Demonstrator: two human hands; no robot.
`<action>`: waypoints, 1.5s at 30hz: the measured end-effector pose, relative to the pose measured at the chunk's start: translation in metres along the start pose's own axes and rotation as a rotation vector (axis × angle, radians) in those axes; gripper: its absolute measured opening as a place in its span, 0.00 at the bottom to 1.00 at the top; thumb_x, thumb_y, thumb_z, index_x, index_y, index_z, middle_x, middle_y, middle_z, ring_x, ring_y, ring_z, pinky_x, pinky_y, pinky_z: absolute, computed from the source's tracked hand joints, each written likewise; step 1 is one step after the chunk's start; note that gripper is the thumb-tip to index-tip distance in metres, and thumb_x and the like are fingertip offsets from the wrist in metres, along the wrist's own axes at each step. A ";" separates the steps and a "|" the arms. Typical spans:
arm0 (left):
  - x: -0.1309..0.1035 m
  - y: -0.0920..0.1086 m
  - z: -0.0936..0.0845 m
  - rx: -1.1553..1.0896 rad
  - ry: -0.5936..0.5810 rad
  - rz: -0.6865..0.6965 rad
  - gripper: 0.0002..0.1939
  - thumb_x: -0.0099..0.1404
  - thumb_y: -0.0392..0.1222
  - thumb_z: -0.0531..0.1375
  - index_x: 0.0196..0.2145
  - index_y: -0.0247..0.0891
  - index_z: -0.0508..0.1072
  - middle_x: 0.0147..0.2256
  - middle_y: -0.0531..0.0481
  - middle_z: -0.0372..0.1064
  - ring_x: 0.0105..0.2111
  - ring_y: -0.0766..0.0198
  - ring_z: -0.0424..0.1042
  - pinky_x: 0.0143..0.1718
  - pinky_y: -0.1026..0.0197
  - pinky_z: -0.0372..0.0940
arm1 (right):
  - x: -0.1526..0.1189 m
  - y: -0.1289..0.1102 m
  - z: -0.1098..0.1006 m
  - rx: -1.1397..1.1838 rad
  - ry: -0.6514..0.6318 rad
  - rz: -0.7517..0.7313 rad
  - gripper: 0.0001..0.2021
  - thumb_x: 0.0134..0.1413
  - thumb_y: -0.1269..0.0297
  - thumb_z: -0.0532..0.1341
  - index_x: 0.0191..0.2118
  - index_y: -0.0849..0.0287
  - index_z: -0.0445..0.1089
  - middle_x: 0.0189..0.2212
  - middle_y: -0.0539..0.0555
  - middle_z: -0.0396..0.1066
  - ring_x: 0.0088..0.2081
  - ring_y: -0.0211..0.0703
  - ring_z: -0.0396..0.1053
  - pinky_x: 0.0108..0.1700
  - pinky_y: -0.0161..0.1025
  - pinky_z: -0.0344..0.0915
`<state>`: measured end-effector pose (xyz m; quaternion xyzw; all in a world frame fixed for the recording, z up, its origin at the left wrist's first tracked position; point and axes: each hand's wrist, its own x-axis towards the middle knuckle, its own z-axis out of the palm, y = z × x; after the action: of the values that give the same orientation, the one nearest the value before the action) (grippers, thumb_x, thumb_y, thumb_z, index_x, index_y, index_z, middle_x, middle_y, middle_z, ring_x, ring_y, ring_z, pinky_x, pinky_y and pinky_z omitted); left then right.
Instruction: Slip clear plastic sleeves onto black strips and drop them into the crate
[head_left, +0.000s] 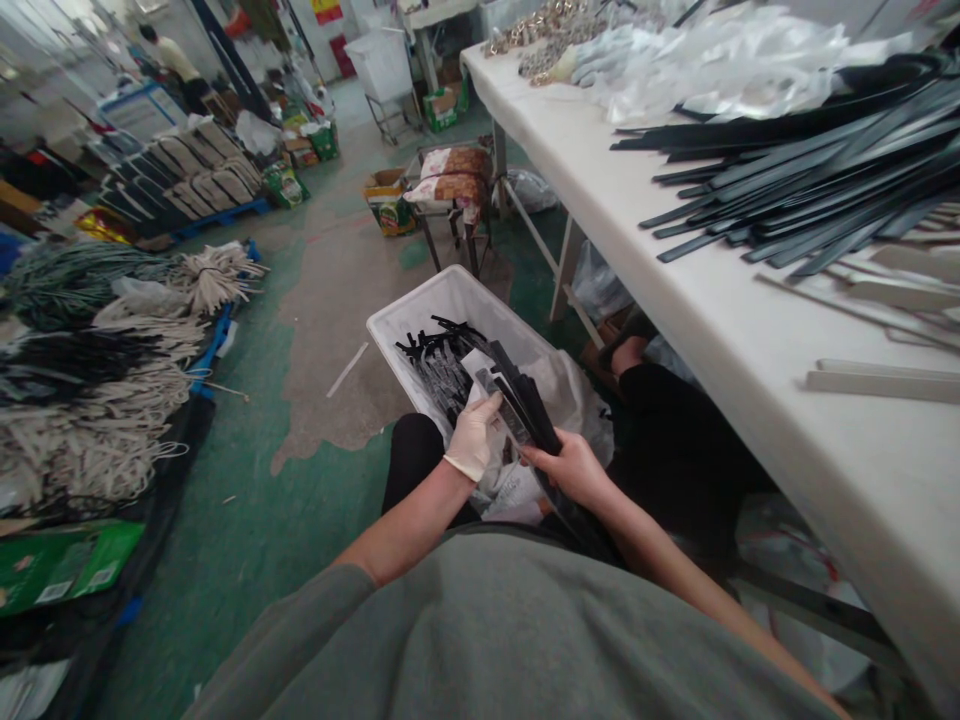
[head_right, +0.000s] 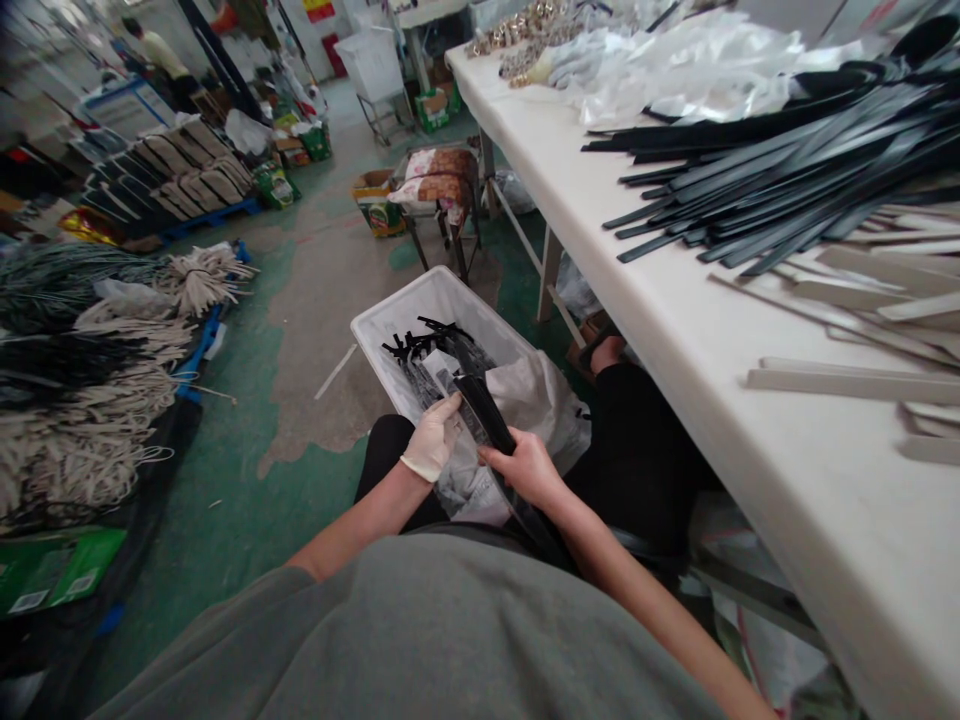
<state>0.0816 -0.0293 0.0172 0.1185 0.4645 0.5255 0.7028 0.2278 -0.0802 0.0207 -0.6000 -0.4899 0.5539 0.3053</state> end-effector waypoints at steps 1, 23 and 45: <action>0.001 -0.001 -0.002 0.011 -0.009 -0.002 0.13 0.51 0.44 0.72 0.30 0.36 0.76 0.29 0.49 0.77 0.34 0.60 0.78 0.40 0.61 0.69 | -0.003 0.002 -0.001 0.016 0.037 0.002 0.17 0.45 0.50 0.64 0.28 0.61 0.70 0.14 0.48 0.65 0.14 0.35 0.57 0.17 0.34 0.53; -0.004 -0.024 -0.012 -0.006 0.001 0.031 0.19 0.53 0.54 0.70 0.36 0.38 0.76 0.34 0.49 0.77 0.32 0.63 0.75 0.33 0.64 0.66 | 0.008 0.014 0.003 0.008 0.109 -0.042 0.17 0.47 0.49 0.62 0.28 0.61 0.69 0.18 0.52 0.70 0.15 0.34 0.57 0.17 0.33 0.52; -0.005 -0.009 -0.009 -0.115 0.054 -0.113 0.12 0.59 0.47 0.67 0.35 0.35 0.76 0.31 0.49 0.76 0.30 0.64 0.75 0.36 0.63 0.68 | 0.012 0.009 -0.003 0.051 0.053 0.010 0.20 0.43 0.46 0.65 0.29 0.61 0.70 0.16 0.48 0.66 0.15 0.33 0.55 0.18 0.34 0.52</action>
<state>0.0800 -0.0403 0.0098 0.0375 0.4585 0.5138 0.7241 0.2318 -0.0721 0.0085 -0.6090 -0.4643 0.5517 0.3305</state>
